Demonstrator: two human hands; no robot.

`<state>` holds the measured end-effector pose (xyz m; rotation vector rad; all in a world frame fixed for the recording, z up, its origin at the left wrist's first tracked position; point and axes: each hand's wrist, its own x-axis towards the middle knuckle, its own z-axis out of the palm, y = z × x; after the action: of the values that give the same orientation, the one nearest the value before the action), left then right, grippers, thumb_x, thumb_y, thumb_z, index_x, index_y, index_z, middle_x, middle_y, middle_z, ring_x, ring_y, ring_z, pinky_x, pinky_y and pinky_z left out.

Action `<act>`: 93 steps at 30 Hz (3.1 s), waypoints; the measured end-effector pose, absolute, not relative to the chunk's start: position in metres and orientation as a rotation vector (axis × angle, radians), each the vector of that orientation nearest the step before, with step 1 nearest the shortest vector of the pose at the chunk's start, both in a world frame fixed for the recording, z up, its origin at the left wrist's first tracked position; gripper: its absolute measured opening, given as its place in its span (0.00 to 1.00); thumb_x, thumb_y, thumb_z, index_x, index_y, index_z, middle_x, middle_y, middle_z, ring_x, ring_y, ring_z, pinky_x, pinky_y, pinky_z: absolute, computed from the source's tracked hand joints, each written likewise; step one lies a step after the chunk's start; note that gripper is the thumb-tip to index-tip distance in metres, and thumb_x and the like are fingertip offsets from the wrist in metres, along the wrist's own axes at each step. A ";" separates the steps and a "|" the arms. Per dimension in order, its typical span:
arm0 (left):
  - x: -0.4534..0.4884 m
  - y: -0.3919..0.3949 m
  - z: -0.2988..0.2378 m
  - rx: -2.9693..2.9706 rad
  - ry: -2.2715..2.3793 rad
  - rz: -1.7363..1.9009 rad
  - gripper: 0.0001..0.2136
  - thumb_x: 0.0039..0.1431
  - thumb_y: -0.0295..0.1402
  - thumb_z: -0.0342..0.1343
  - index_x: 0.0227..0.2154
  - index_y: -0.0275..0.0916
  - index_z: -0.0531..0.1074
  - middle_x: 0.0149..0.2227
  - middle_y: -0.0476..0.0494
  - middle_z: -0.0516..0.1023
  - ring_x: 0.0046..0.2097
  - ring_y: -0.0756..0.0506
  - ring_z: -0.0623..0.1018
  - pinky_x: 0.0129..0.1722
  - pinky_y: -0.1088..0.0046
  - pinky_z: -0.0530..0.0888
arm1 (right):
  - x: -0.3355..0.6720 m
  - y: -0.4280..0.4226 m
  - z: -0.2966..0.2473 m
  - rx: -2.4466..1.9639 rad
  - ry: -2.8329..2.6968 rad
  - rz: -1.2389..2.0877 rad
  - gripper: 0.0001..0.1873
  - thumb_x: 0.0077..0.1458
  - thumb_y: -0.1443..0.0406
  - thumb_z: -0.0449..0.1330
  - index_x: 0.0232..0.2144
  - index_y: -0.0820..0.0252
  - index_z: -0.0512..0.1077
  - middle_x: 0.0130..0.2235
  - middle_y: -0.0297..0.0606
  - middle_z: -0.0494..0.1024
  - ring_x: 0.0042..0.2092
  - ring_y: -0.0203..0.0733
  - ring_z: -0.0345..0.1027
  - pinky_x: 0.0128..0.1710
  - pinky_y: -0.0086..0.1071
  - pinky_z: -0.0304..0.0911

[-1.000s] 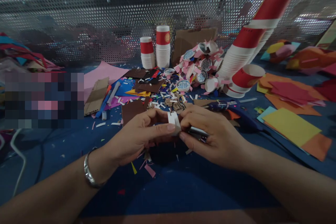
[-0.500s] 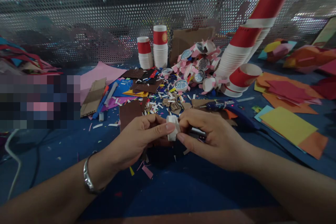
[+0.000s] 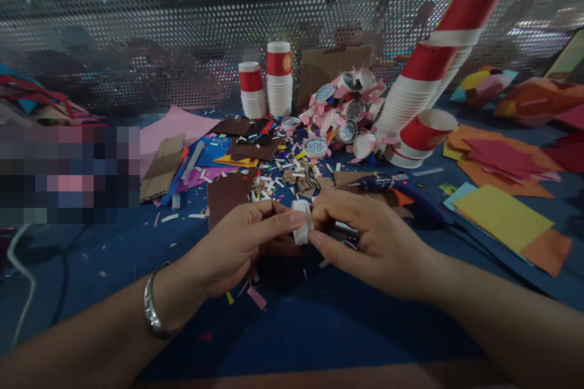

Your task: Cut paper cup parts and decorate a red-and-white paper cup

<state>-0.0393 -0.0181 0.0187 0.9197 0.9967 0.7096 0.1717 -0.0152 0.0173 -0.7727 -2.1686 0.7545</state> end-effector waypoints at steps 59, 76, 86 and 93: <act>-0.044 -0.013 0.021 0.897 0.995 0.761 0.13 0.49 0.32 0.75 0.36 0.37 0.82 0.33 0.47 0.83 0.32 0.52 0.79 0.31 0.81 0.75 | 0.178 -0.010 0.018 -1.039 -1.827 1.068 0.12 0.67 0.56 0.62 0.42 0.59 0.75 0.31 0.32 0.79 0.27 0.32 0.69 0.25 0.28 0.60; -0.045 -0.011 0.024 0.687 1.140 0.870 0.17 0.48 0.33 0.74 0.42 0.43 0.80 0.29 0.50 0.80 0.23 0.52 0.75 0.21 0.79 0.71 | 0.174 -0.009 0.013 -1.038 -1.861 1.293 0.20 0.68 0.52 0.58 0.29 0.60 0.73 0.28 0.33 0.76 0.27 0.31 0.69 0.26 0.26 0.60; -0.041 -0.013 0.017 0.772 1.102 0.875 0.16 0.47 0.33 0.76 0.39 0.40 0.80 0.30 0.50 0.80 0.25 0.54 0.74 0.23 0.81 0.69 | 0.172 -0.010 0.014 -1.075 -1.772 1.339 0.20 0.62 0.50 0.64 0.29 0.59 0.74 0.28 0.33 0.75 0.27 0.34 0.66 0.25 0.29 0.58; -0.040 -0.016 0.016 0.917 1.099 0.836 0.15 0.50 0.36 0.76 0.38 0.39 0.81 0.31 0.51 0.80 0.26 0.57 0.73 0.24 0.84 0.67 | 0.171 -0.008 0.013 -1.086 -1.698 1.438 0.19 0.59 0.50 0.67 0.30 0.60 0.74 0.26 0.32 0.76 0.26 0.33 0.63 0.24 0.29 0.54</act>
<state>-0.0402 -0.0156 0.0161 0.9173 1.0994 0.8364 0.1713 -0.0085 0.0133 -1.0857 -1.6978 1.4381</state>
